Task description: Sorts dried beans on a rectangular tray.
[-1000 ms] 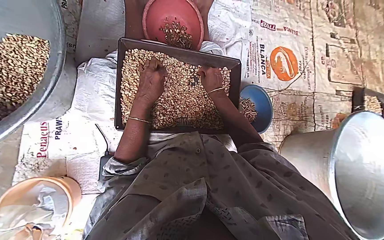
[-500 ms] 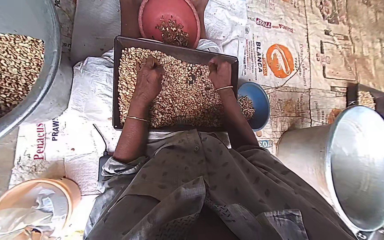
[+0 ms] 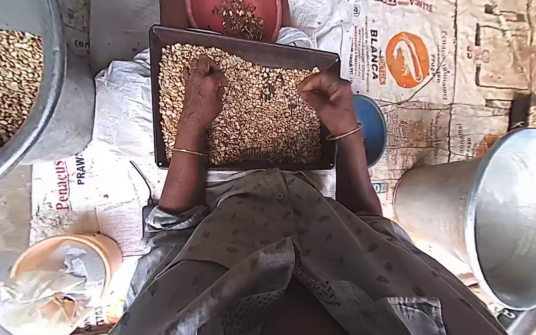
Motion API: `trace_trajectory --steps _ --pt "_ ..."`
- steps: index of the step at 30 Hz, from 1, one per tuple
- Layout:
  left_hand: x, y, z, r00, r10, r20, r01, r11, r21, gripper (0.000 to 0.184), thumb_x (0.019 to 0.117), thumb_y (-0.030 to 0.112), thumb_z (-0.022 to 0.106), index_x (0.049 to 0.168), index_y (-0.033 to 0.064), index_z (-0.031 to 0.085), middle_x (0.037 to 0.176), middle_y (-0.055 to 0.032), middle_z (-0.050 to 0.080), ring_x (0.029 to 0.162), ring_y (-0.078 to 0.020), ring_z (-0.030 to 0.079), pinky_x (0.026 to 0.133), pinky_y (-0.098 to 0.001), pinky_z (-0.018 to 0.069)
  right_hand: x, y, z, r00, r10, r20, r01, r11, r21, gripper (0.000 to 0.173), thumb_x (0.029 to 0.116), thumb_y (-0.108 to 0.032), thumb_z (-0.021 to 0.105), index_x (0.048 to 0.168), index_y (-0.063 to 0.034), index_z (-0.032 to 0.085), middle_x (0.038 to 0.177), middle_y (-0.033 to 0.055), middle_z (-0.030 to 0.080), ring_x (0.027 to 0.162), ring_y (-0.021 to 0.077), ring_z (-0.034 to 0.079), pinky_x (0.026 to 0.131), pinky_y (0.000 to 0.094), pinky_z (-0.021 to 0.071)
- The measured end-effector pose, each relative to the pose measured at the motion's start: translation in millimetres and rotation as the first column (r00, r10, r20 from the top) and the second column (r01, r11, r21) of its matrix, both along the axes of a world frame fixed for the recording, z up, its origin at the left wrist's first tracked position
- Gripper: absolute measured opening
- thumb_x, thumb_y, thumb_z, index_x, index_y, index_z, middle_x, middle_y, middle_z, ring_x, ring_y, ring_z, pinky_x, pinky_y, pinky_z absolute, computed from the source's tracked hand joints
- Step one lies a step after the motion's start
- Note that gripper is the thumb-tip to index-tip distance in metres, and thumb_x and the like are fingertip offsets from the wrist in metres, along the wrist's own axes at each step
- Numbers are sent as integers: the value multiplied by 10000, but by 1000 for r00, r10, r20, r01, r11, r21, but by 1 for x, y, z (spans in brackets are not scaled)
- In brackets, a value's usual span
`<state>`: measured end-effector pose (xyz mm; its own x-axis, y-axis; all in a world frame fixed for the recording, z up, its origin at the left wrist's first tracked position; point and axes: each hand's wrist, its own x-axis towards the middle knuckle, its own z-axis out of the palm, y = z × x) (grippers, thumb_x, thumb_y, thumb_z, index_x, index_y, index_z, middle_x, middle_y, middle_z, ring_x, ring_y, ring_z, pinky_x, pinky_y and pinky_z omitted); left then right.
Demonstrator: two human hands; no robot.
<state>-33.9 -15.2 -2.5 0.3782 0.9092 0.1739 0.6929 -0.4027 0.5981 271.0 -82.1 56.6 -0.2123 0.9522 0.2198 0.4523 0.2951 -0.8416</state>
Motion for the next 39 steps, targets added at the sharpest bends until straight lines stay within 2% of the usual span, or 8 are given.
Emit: trace_trajectory --steps 3,6,13,18,21,27,31,39 --pt "-2 1 -1 1000 -2 12 2 1000 -4 236 949 22 561 1097 9 745 1324 -238 582 1291 -437 509 1104 -642 332 -84 -5 -38 857 502 117 -500 864 -50 154 896 -34 705 1032 7 765 1249 180 690 1288 284 591 1123 428 443" --pt "-5 1 -3 1000 12 25 -12 1000 -1 236 957 37 558 1083 21 758 1318 -230 590 1286 -418 517 1114 -601 341 -111 7 -65 673 584 454 -594 792 -138 194 843 -106 765 1019 -176 805 1368 113 638 1454 373 410 1186 654 249" --pt "-6 4 1 999 31 -16 -32 999 -33 246 965 25 536 1091 21 748 1338 -238 576 1310 -437 496 1109 -641 317 -2 40 -39 768 258 586 -83 948 -309 213 943 -17 635 1127 10 740 1200 239 697 1165 403 652 1031 593 470" --pt "-2 6 1 999 38 -26 -39 998 -45 247 958 -2 524 1089 5 734 1333 -247 570 1315 -448 490 1125 -647 315 17 8 -14 890 235 392 -112 944 -312 243 990 -81 582 1188 -44 718 1068 116 732 782 121 657 736 329 548" --pt "-4 4 0 1000 17 -23 -17 999 -34 219 969 73 569 1092 11 739 1355 -250 568 1327 -461 479 1116 -657 311 -17 6 -29 866 143 479 -111 989 -94 230 994 -74 582 1152 5 730 1244 182 702 1092 296 707 969 458 555" --pt "-8 3 -1 998 -33 -56 31 999 -34 233 924 139 683 1130 43 736 1364 -227 564 1335 -456 465 1095 -668 311 -89 -17 -84 662 599 451 -646 761 -62 197 911 -150 663 1049 -153 804 1163 107 709 1200 345 595 1038 547 421" --pt "-7 3 -1 999 -21 -37 20 999 -38 206 920 85 663 1105 38 739 1343 -230 573 1327 -467 469 1092 -692 303 -47 -8 -66 660 595 458 -547 799 -249 91 888 -64 727 956 -54 786 999 152 729 1032 340 677 984 526 498" --pt "-3 3 2 1000 -7 -28 6 998 -70 197 949 64 609 1101 30 730 1336 -238 566 1334 -473 452 1089 -699 283 6 30 -31 782 67 620 -18 996 -85 334 855 89 571 1099 -39 760 1379 181 634 1321 380 564 1072 605 425"
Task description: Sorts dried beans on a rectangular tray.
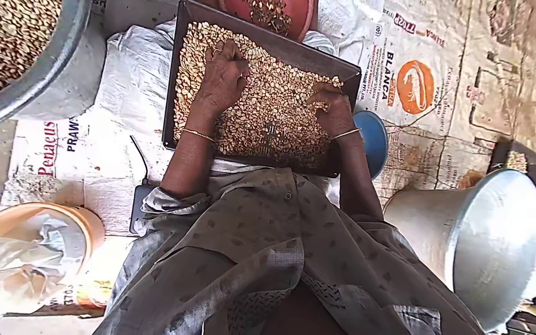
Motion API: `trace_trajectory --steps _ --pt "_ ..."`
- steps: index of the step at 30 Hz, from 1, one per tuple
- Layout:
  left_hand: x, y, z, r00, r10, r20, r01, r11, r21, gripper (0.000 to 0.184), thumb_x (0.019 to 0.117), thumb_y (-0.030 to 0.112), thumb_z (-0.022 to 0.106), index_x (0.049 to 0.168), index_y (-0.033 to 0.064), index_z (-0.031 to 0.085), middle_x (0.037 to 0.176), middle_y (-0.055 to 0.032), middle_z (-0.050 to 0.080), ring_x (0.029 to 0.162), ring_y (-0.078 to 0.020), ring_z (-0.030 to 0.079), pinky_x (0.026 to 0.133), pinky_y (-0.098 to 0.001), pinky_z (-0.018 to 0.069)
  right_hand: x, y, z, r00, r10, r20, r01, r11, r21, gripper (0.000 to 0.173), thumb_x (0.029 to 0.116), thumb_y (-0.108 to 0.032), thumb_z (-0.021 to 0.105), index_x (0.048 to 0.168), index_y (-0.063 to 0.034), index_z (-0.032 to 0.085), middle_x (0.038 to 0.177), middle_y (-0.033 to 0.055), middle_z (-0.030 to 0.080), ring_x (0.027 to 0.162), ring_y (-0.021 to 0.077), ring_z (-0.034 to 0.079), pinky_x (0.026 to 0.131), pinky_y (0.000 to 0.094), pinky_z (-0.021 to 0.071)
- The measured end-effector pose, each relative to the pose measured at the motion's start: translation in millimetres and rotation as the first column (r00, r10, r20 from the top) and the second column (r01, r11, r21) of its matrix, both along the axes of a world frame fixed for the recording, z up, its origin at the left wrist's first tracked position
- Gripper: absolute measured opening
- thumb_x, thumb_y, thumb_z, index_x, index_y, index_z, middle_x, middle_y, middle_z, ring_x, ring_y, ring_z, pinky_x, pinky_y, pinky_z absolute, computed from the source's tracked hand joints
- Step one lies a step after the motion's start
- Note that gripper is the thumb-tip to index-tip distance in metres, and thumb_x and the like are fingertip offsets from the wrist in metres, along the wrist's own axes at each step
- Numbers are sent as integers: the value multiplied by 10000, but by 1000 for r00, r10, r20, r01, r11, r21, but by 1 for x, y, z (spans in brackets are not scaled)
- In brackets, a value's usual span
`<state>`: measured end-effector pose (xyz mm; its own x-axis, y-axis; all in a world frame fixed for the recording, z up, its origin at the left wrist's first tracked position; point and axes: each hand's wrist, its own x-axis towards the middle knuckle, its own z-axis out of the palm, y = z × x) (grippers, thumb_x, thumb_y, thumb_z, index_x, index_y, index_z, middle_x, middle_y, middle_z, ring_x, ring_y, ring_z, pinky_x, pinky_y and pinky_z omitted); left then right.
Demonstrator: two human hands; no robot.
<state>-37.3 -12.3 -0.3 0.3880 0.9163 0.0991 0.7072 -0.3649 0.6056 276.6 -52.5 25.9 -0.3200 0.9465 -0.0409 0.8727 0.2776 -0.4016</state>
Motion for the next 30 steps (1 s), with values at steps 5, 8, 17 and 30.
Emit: trace_trajectory --steps 5,8,17,30 --pt "-2 -1 -3 1000 3 16 -4 1000 28 214 951 48 596 1111 34 738 1311 -232 580 1301 -451 489 1093 -673 302 -73 -3 -24 992 123 -27 -124 991 -43 218 987 -93 586 1112 -29 752 1175 189 686 1084 342 672 944 501 539" --pt "-2 -1 -3 1000 0 22 -1 1000 29 204 956 53 598 1104 30 738 1307 -239 583 1302 -459 490 1084 -680 312 -91 -5 -35 989 96 115 -94 995 -23 190 985 -80 583 1085 -23 734 1179 191 679 1103 375 670 888 539 548" --pt "-2 -2 -1 1000 5 9 -5 1000 15 205 958 46 587 1101 20 731 1327 -247 570 1328 -481 465 1091 -703 301 -92 -16 -45 984 85 154 -101 990 95 217 989 -68 565 1107 -17 739 1220 199 695 1153 388 667 905 526 557" --pt "-2 0 -3 1000 10 -7 -10 1000 25 231 970 71 559 1118 32 732 1321 -239 576 1332 -473 463 1097 -685 296 -31 -11 -18 253 -186 -950 580 814 -5 149 1040 -6 485 1000 8 627 830 55 707 664 128 682 660 304 610"
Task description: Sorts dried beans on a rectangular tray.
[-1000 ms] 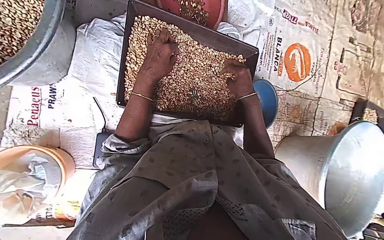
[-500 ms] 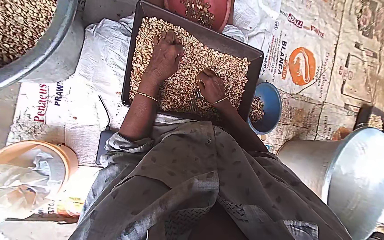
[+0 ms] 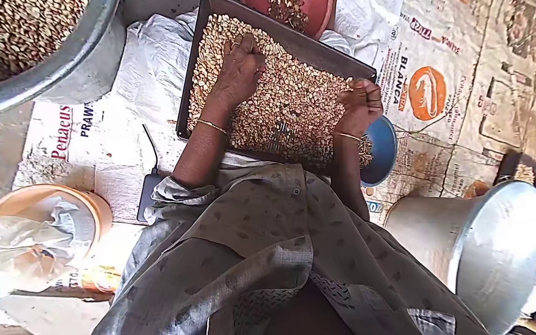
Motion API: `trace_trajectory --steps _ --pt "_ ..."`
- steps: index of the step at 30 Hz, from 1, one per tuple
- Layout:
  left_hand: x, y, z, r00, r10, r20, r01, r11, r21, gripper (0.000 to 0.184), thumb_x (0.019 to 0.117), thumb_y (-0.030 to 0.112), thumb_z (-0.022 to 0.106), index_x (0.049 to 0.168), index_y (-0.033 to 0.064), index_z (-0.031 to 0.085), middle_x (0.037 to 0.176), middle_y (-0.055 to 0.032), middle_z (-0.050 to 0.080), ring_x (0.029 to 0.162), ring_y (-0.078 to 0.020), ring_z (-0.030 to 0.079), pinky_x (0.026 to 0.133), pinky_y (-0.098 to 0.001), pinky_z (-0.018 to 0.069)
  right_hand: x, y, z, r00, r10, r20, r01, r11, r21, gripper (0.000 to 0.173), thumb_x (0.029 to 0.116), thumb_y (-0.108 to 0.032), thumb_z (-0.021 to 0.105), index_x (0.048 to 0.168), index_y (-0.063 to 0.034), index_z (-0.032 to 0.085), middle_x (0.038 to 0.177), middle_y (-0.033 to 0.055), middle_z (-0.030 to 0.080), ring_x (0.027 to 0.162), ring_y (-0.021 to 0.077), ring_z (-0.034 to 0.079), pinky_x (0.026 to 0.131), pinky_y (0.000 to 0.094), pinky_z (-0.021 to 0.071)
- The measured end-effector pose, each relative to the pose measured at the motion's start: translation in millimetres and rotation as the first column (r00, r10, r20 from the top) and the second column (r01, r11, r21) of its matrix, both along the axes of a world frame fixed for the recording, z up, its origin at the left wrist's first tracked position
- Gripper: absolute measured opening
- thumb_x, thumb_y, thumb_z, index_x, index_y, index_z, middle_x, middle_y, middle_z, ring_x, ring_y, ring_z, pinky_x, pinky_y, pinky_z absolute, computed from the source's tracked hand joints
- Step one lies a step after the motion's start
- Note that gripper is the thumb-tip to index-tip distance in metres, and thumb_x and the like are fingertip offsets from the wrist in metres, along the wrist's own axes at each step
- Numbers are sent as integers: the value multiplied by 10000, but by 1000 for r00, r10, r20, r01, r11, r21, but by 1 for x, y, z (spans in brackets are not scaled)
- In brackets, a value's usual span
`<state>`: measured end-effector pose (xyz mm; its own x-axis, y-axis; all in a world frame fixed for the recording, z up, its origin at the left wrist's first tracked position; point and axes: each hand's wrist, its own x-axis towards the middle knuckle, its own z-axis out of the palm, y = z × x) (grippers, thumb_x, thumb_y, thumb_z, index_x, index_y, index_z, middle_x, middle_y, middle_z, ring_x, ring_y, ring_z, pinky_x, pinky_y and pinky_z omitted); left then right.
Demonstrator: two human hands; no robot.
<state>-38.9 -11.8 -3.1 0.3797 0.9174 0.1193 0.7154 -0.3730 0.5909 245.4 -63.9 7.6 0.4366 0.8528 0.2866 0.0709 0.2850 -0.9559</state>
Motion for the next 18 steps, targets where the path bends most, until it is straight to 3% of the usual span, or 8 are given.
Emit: trace_trajectory --steps 3,5,7,9,12,14,16,18 --pt "1 0 2 1000 -4 -7 4 1000 -25 229 964 64 572 1129 32 727 1323 -234 569 1340 -468 453 1108 -698 278 31 -2 29 746 -293 -598 274 953 -125 325 1143 -292 296 1101 -62 522 799 37 647 693 123 661 679 281 570" --pt "2 1 2 1000 -3 -1 3 1000 -26 232 960 62 574 1132 32 728 1331 -233 568 1348 -466 451 1114 -708 269 41 -7 33 700 -296 -649 257 953 -158 389 1143 -326 247 1082 -61 526 800 47 662 696 127 669 682 283 573" --pt "2 1 3 1000 -2 0 2 999 -34 228 962 64 573 1129 33 726 1335 -229 562 1353 -462 444 1115 -715 260 21 -16 32 866 -130 -482 49 983 -176 275 1125 -180 285 1009 -94 520 796 23 673 639 95 643 616 250 556" --pt "2 1 1 1000 -5 -5 5 999 -36 230 960 73 580 1132 41 730 1339 -224 565 1346 -453 454 1116 -705 271 -12 -29 22 930 297 -218 -332 932 -147 243 1079 -73 382 992 -66 609 866 37 735 676 122 688 640 291 592" --pt "0 2 -2 1000 -15 -3 15 1000 -17 253 956 80 568 1146 35 728 1346 -231 569 1340 -460 463 1114 -700 278 -74 -40 3 501 831 244 -818 546 -180 161 961 31 601 1054 50 730 1096 128 742 1031 194 712 933 362 586" --pt "-3 2 -3 1000 -19 -8 19 1000 -15 255 962 85 567 1157 38 724 1356 -226 569 1351 -455 461 1123 -687 287 -103 -40 -14 108 839 533 -885 326 -334 231 928 -49 633 1086 -54 801 1234 143 717 1300 315 581 1146 469 405" --pt "-4 2 -3 1000 -11 2 11 1000 -19 248 964 78 565 1144 51 733 1347 -214 574 1350 -438 466 1134 -682 275 -106 -30 -24 -62 728 683 -823 349 -447 262 887 -57 653 1057 -168 818 1262 108 709 1343 372 525 1131 563 353" --pt "-3 3 -4 1000 -6 13 6 1000 -10 245 961 77 568 1134 53 740 1330 -215 582 1328 -437 480 1115 -667 295 -84 -14 -23 -96 695 713 -657 494 -570 235 852 -69 713 1018 -200 815 1302 115 664 1370 389 475 1108 607 349"
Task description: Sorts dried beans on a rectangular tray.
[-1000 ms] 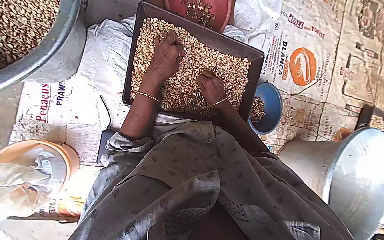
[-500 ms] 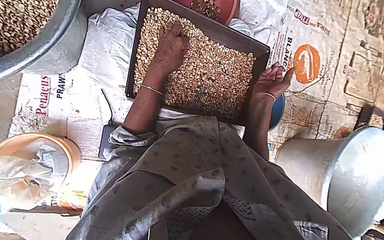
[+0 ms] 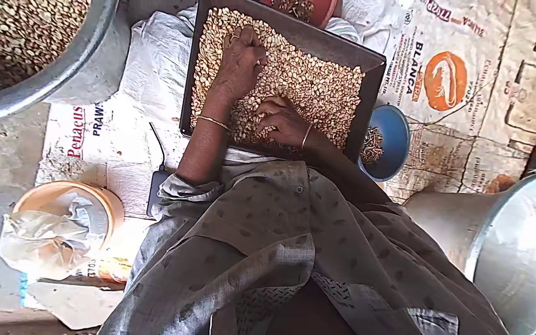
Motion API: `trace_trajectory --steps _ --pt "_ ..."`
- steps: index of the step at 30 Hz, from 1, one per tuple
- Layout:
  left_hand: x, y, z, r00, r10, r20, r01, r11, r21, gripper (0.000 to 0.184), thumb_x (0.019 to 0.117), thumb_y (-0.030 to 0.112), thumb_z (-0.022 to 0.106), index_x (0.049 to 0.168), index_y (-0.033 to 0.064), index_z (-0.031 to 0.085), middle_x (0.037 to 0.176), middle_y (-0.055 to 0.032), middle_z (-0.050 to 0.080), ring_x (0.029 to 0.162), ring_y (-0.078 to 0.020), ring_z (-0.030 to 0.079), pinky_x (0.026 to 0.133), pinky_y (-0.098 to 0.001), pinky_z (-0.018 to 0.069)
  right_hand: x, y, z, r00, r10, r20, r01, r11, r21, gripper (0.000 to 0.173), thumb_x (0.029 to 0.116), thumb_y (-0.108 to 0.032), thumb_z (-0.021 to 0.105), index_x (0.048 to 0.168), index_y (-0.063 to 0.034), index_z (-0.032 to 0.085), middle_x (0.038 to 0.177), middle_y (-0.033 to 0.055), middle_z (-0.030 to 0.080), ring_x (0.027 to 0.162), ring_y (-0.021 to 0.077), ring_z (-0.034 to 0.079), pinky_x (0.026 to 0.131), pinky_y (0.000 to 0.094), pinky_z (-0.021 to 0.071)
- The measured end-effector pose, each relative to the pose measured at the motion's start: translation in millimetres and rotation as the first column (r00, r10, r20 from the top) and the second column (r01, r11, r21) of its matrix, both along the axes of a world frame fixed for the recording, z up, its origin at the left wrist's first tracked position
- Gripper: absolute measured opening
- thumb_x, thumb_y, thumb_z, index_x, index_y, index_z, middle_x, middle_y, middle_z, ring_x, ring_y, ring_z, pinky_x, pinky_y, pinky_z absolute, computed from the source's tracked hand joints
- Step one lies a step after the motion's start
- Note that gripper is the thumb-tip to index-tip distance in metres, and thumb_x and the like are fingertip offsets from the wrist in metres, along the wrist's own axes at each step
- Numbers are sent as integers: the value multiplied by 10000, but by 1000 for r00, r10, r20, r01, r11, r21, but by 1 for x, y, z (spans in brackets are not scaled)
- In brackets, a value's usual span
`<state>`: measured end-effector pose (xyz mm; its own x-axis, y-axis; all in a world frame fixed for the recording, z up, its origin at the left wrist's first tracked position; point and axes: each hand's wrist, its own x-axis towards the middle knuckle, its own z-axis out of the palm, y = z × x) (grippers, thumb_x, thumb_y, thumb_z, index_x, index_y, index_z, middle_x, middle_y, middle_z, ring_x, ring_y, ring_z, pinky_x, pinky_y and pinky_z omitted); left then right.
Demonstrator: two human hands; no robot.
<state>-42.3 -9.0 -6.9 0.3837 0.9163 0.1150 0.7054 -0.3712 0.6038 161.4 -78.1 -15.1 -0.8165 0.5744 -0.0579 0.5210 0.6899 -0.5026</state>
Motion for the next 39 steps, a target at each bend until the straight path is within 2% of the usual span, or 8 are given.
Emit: trace_trajectory --steps 4,8,12,15,20,27,32,39 --pt "2 0 2 1000 4 -1 -4 1000 -11 246 948 49 574 1130 50 740 1321 -219 580 1328 -441 475 1109 -669 302 69 23 18 864 -488 122 488 872 34 261 889 49 626 1112 -2 750 1282 239 668 1256 407 607 1078 565 458" --pt "2 2 0 1000 -2 -4 2 1000 -13 239 955 51 567 1126 42 733 1332 -226 569 1339 -452 463 1113 -680 290 114 0 59 779 -621 -89 547 742 -388 269 996 -11 535 1226 -23 674 1079 90 739 728 98 699 612 272 590" --pt "3 1 0 1000 -4 -17 4 1000 -14 256 954 53 551 1136 50 731 1332 -219 572 1340 -444 463 1117 -680 281 117 -6 60 834 -507 -218 383 815 -434 387 960 35 460 1290 -15 657 1217 73 710 1020 96 685 875 272 572" --pt "2 0 2 1000 1 -14 -1 1000 -14 246 961 59 560 1142 46 727 1338 -223 569 1344 -446 458 1132 -666 274 88 0 39 873 -485 -56 471 868 -158 373 919 82 497 1233 37 694 1401 233 600 1344 341 553 1115 458 446" --pt "2 -2 2 1000 11 -7 -11 1000 -16 235 962 59 566 1129 46 731 1334 -222 570 1337 -438 466 1125 -660 288 24 -7 17 907 -405 -118 391 912 -125 198 988 -55 550 1070 25 711 1081 193 702 990 287 692 892 429 554" --pt "2 0 3 1000 3 -31 -3 1000 -14 251 966 73 557 1147 57 731 1333 -215 574 1344 -437 462 1114 -650 304 -2 -18 1 940 -303 158 296 953 69 203 1010 -93 536 1010 10 712 1004 210 692 887 391 708 716 544 555" --pt "2 -1 1 1000 1 -18 -1 1000 -2 243 963 61 555 1131 38 729 1329 -230 576 1332 -446 472 1105 -655 305 -10 -30 10 911 -307 277 288 952 107 238 983 -42 554 1146 -25 727 1217 186 680 1075 383 688 791 549 565" --pt "2 -2 2 1000 -2 -14 2 1000 15 229 964 51 554 1110 31 729 1324 -238 578 1310 -453 487 1080 -644 333 -6 -22 7 869 -480 121 486 874 -23 198 987 -110 563 1028 -5 726 1035 170 730 942 345 715 814 546 550"
